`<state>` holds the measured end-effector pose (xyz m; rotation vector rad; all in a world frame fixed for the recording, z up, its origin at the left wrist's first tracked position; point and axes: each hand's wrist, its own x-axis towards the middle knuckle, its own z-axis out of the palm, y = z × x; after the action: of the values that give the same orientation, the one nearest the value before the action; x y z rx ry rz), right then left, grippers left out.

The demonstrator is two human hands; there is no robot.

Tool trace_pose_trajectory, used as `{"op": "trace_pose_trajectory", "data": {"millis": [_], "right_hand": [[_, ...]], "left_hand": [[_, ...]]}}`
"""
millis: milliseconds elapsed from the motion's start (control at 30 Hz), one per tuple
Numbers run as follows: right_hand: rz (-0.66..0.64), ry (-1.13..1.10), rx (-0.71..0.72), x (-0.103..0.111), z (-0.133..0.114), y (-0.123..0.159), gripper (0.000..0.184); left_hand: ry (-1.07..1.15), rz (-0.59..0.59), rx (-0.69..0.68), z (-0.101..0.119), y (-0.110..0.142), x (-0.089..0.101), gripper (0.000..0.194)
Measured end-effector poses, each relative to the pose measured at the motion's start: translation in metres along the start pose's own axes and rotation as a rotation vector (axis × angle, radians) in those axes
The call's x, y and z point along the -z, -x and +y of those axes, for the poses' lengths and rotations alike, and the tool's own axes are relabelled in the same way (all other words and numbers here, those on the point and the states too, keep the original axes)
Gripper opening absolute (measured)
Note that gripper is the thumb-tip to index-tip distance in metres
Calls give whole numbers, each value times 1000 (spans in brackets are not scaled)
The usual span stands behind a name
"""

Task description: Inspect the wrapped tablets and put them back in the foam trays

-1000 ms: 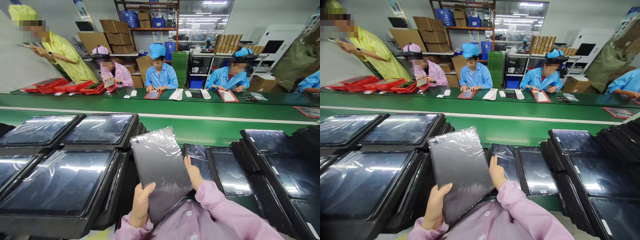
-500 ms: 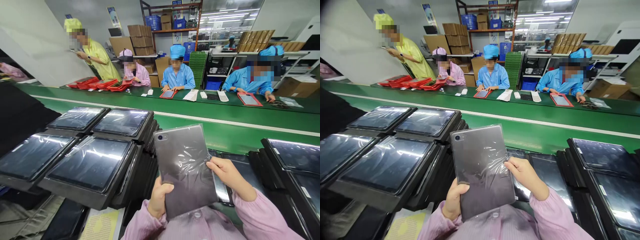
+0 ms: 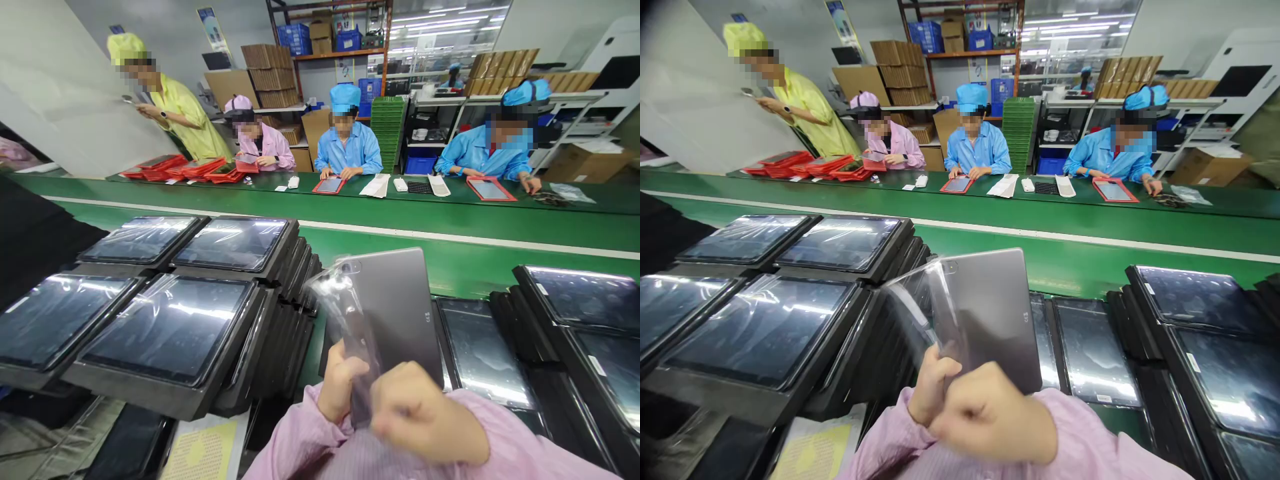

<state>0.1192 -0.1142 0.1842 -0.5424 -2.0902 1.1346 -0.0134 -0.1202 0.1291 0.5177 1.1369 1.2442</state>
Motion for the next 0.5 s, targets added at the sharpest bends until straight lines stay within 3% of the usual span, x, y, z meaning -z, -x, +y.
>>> {"op": "trace_pose_trajectory", "data": {"millis": [100, 167, 233, 300, 367, 400, 433, 500], "right_hand": [[472, -10, -272, 28, 8, 11, 31], [673, 85, -341, 30, 16, 14, 19], [629, 132, -412, 18, 25, 11, 43], [520, 107, -474, 3, 34, 3, 70], [534, 15, -508, -7, 45, -4, 68], [578, -67, -520, -8, 52, -6, 60], [625, -170, -528, -7, 58, -7, 53], [643, -366, -542, -2, 74, -4, 44]], "left_hand": [[45, 113, -34, 2, -3, -5, 19], [-24, 180, -105, 0, -4, -10, 17], [-171, 162, -229, -5, -3, -14, 21], [-335, 29, -388, -12, -2, -14, 31], [-484, -167, -526, -18, -7, -5, 42], [-542, -204, -568, -20, -12, 2, 47], [-582, -168, -572, -21, -19, 11, 51], [-559, 66, -442, -23, -36, 30, 55]]}}
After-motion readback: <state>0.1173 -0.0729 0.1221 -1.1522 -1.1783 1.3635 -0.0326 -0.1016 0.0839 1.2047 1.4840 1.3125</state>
